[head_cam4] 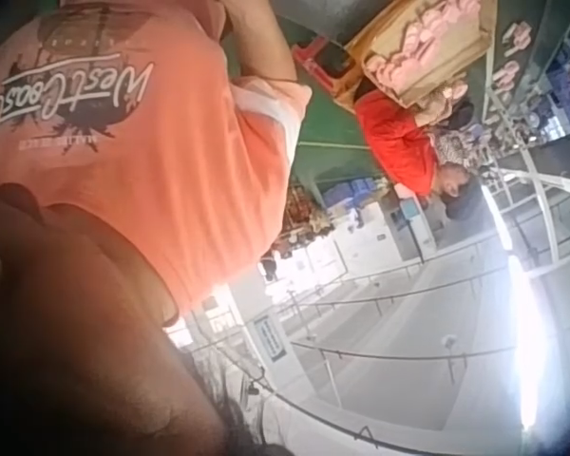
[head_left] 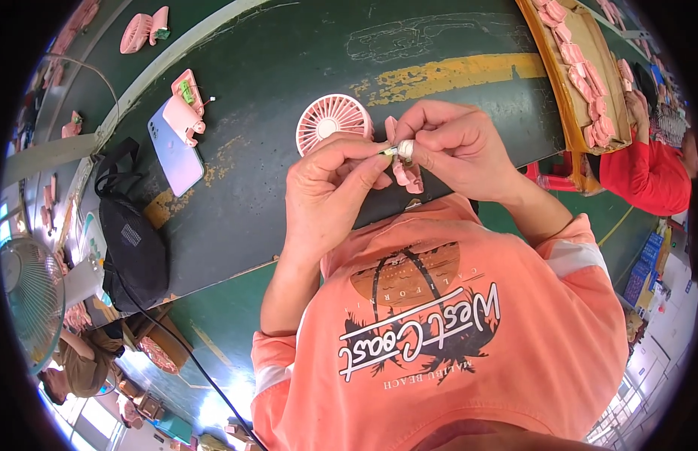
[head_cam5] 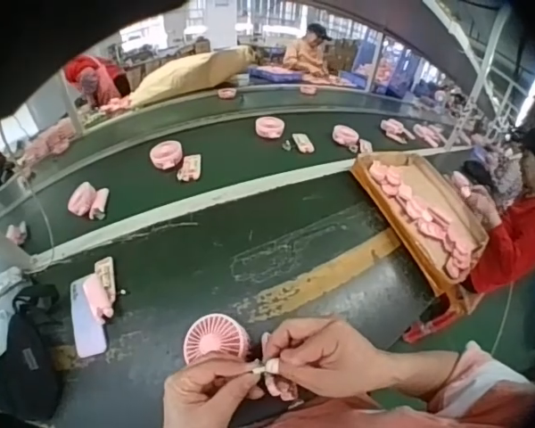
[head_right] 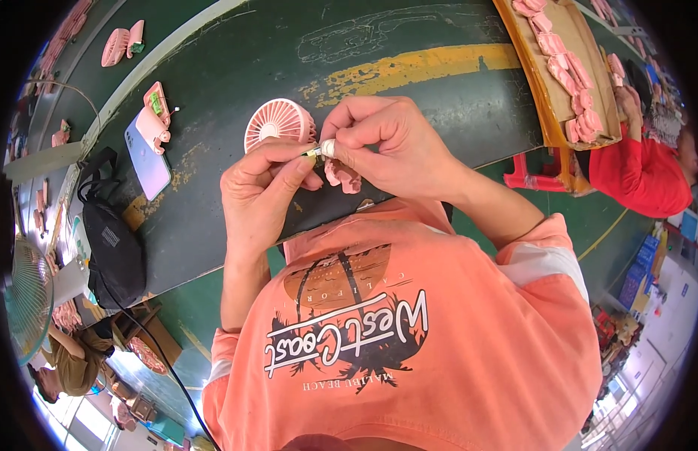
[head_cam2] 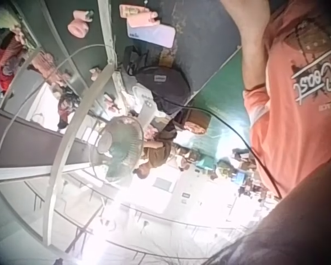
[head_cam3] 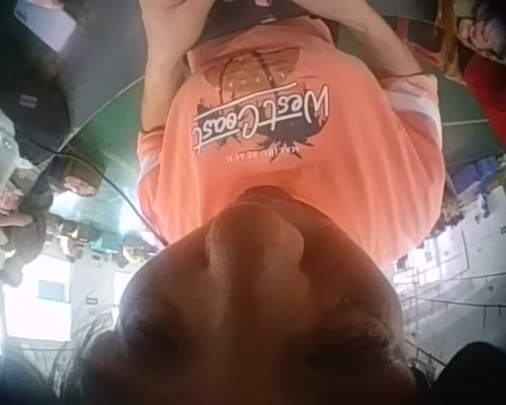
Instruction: The person assembles handheld mini fans by taking fan components from a conveyor, fitting the circuit board and wiring into the handle housing, snapping on the cover, and placing the assembled fans back onto the conveyor.
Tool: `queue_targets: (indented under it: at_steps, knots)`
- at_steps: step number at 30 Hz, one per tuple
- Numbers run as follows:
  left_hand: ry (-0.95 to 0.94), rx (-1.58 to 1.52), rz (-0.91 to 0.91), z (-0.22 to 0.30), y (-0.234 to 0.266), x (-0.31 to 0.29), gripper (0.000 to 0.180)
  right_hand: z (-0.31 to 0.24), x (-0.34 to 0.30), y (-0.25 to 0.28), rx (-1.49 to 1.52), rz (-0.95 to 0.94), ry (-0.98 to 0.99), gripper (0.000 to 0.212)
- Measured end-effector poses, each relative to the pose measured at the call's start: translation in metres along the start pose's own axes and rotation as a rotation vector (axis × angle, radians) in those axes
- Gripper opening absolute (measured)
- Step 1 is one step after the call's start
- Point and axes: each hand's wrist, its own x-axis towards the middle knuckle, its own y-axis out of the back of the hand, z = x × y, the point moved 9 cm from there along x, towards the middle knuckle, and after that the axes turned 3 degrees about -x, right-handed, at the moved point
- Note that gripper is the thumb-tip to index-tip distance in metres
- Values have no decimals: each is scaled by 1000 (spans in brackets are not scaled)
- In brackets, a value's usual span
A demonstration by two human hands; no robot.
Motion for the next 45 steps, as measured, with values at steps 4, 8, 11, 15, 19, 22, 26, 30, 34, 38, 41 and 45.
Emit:
queue_targets:
  at_steps: [4,8,11,15,19,22,26,30,34,38,41,45]
  knots:
    - [-21,63,-47,3,2,-1,14,-9,-2,-1,-175,33,102,14]
    - [-12,141,-62,8,1,-1,13,-17,-2,-5,-292,1,169,15]
    - [-18,123,-55,9,1,-2,12,-12,-1,-7,-230,-2,91,15]
    - [-66,183,-41,8,2,-2,11,-21,0,-9,-389,15,198,13]
    - [-45,195,37,8,8,8,10,-5,15,-4,-316,53,152,13]
    - [-14,185,36,8,15,23,14,5,33,4,-86,33,10,16]
    - [-121,206,22,31,27,34,38,-13,59,15,59,0,-20,19]
    - [-514,954,72,78,14,34,80,-23,74,30,26,94,14,17]
    - [-508,990,197,50,29,55,94,-21,74,29,-91,72,106,19]
    - [-426,774,226,31,51,58,95,-10,69,22,-68,-23,-75,16]
    - [-520,778,168,23,53,59,85,11,62,6,-83,-161,-220,15]
    - [-635,639,102,27,45,62,72,1,59,19,-446,-129,82,11]
